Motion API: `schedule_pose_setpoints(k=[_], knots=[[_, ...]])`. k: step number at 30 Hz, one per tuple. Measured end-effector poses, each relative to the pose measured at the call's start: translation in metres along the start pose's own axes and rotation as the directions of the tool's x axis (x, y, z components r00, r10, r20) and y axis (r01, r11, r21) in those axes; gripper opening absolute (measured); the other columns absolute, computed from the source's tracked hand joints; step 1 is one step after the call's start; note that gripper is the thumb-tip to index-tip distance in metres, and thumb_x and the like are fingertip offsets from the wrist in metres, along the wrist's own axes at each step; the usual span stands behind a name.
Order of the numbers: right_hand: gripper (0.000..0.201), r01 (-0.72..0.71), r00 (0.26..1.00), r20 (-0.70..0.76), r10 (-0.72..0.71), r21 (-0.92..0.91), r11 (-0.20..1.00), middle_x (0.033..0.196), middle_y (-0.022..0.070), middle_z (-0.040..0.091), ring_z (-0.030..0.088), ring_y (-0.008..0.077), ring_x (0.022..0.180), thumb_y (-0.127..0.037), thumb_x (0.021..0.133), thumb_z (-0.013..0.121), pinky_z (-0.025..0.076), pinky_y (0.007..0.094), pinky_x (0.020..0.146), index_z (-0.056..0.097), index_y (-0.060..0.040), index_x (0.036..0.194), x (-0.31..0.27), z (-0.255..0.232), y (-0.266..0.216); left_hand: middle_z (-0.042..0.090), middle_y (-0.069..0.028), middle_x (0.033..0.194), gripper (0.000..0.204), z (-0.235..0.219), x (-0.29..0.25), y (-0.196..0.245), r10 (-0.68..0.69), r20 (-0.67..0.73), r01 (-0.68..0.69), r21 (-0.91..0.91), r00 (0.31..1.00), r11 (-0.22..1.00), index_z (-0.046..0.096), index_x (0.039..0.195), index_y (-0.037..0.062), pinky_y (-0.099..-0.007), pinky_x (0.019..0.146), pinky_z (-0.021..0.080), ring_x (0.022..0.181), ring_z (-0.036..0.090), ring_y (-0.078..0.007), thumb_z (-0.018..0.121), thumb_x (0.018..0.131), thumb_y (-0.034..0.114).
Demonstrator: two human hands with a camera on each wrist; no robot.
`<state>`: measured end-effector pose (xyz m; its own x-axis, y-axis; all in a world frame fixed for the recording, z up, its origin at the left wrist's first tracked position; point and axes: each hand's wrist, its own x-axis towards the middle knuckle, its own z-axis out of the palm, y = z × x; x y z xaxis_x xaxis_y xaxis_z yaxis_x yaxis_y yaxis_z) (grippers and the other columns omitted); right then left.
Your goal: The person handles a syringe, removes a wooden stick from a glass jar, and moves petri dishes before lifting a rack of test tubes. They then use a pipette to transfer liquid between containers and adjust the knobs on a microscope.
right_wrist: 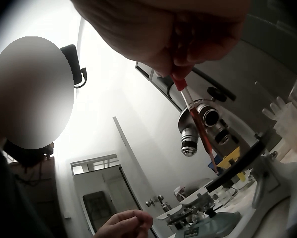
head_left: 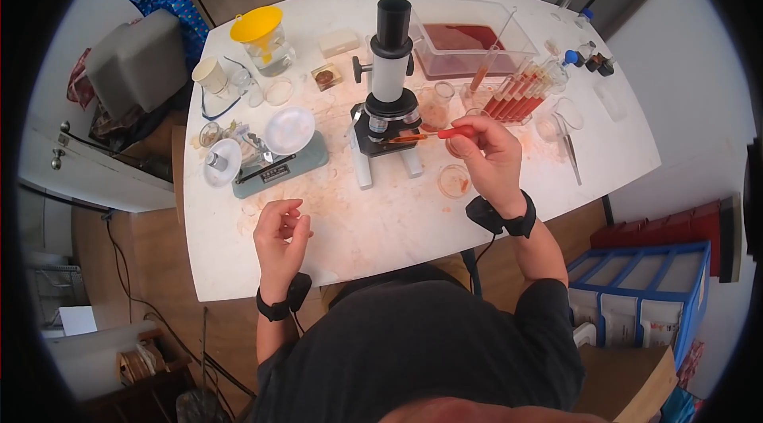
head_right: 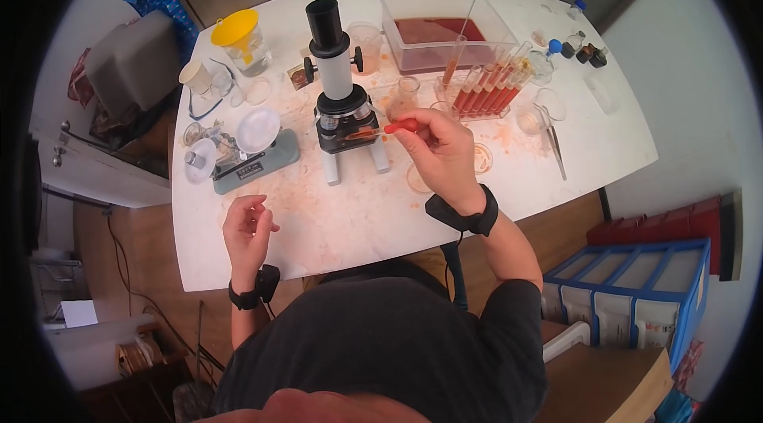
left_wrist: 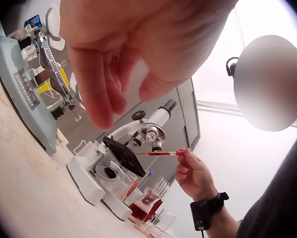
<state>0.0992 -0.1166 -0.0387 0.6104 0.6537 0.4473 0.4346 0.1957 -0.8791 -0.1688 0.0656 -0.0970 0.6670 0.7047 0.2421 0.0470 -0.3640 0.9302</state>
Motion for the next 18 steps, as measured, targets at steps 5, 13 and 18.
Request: schedule_pose_setpoints(k=[5, 13, 18], knots=[[0.018, 0.011, 1.0, -0.011, -0.011, -0.007, 1.0, 0.091, 0.0041, 0.069, 0.058, 0.0035, 0.072, 0.0, 0.088, 0.066, 0.047, 0.0177, 0.063, 0.064, 0.0019, 0.106, 0.001, 0.002, 0.001, 0.051, -0.0051, 0.094, 0.022, 0.0, -0.001, -0.001, -0.001, -0.002, 0.001, -0.011, 1.0, 1.0, 0.059, 0.109, -0.0027, -0.0249, 0.059, 0.058, 0.07, 0.057, -0.0078, 0.058, 0.087, -0.004], [0.016, 0.014, 1.0, 0.023, -0.013, -0.062, 0.998, 0.092, 0.0087, 0.068, 0.064, 0.0116, 0.078, 0.004, 0.09, 0.06, 0.052, 0.0239, 0.069, 0.061, 0.0031, 0.105, 0.001, -0.003, -0.003, 0.052, -0.0055, 0.095, 0.022, -0.001, -0.001, -0.003, 0.006, 0.0, -0.006, -0.016, 1.0, 1.0, 0.059, 0.109, -0.0025, -0.0249, 0.059, 0.058, 0.07, 0.057, -0.008, 0.058, 0.087, -0.004], [0.017, 0.024, 1.0, -0.013, -0.026, -0.107, 0.994, 0.094, 0.0097, 0.069, 0.065, 0.0125, 0.083, 0.003, 0.091, 0.061, 0.052, 0.0253, 0.076, 0.06, 0.0036, 0.107, -0.001, -0.019, -0.003, 0.052, -0.0057, 0.096, 0.022, -0.002, -0.001, -0.004, 0.005, -0.003, -0.005, -0.009, 1.0, 1.0, 0.059, 0.109, -0.0025, -0.0249, 0.059, 0.058, 0.069, 0.057, -0.008, 0.058, 0.087, -0.005]])
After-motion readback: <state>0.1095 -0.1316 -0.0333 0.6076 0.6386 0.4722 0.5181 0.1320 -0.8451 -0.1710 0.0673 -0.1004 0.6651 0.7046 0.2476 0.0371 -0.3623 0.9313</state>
